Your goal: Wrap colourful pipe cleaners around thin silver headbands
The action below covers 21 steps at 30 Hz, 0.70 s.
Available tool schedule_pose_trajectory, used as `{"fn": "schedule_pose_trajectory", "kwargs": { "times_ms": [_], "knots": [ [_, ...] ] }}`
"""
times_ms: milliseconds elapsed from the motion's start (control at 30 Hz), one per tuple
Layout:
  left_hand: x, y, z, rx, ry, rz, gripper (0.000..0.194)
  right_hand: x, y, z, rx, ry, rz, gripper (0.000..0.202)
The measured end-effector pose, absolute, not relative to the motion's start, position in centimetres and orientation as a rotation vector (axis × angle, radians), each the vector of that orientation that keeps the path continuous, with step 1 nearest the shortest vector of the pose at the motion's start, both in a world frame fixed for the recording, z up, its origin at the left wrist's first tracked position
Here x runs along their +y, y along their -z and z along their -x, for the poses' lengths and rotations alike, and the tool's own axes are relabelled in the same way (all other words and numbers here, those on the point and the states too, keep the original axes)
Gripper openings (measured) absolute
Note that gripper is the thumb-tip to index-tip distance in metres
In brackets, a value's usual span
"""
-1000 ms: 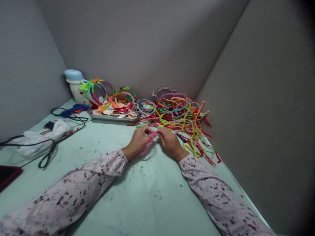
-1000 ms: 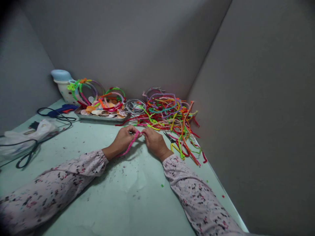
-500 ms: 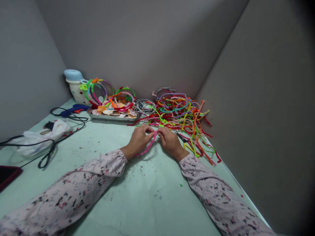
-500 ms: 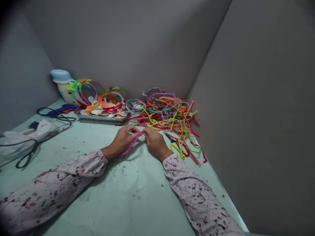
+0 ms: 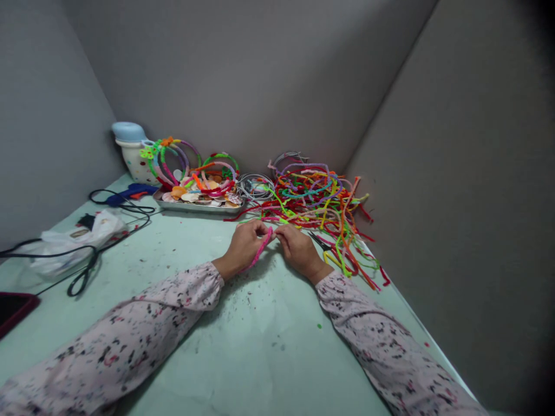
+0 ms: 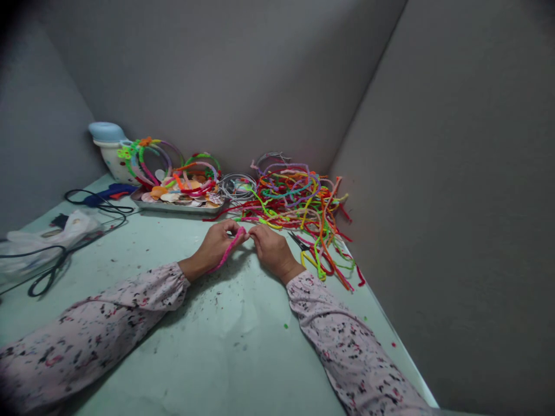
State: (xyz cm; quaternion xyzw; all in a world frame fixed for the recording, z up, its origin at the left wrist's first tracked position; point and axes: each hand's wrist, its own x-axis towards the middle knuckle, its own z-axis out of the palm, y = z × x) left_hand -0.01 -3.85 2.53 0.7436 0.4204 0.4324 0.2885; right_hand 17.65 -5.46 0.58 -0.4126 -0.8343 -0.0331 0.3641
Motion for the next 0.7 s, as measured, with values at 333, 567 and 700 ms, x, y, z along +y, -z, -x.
{"fn": "schedule_pose_trajectory", "kwargs": {
  "times_ms": [333,567,700],
  "knots": [
    [-3.64,-2.66,-0.04,1.129,-1.140,-2.004,0.018,-5.25,-0.43,-17.81,-2.113,0.106,1.071,0.016],
    [-3.44,-2.52,0.14,1.134,-1.117,-2.060,0.027,-5.28,-0.48,-17.80,-2.140,0.098,1.054,0.017],
    [-3.52,-2.56,0.17,1.144,-1.109,-2.081,0.029,-5.37,-0.65,-17.66,-2.149,0.094,1.036,0.018]
  ]
}}
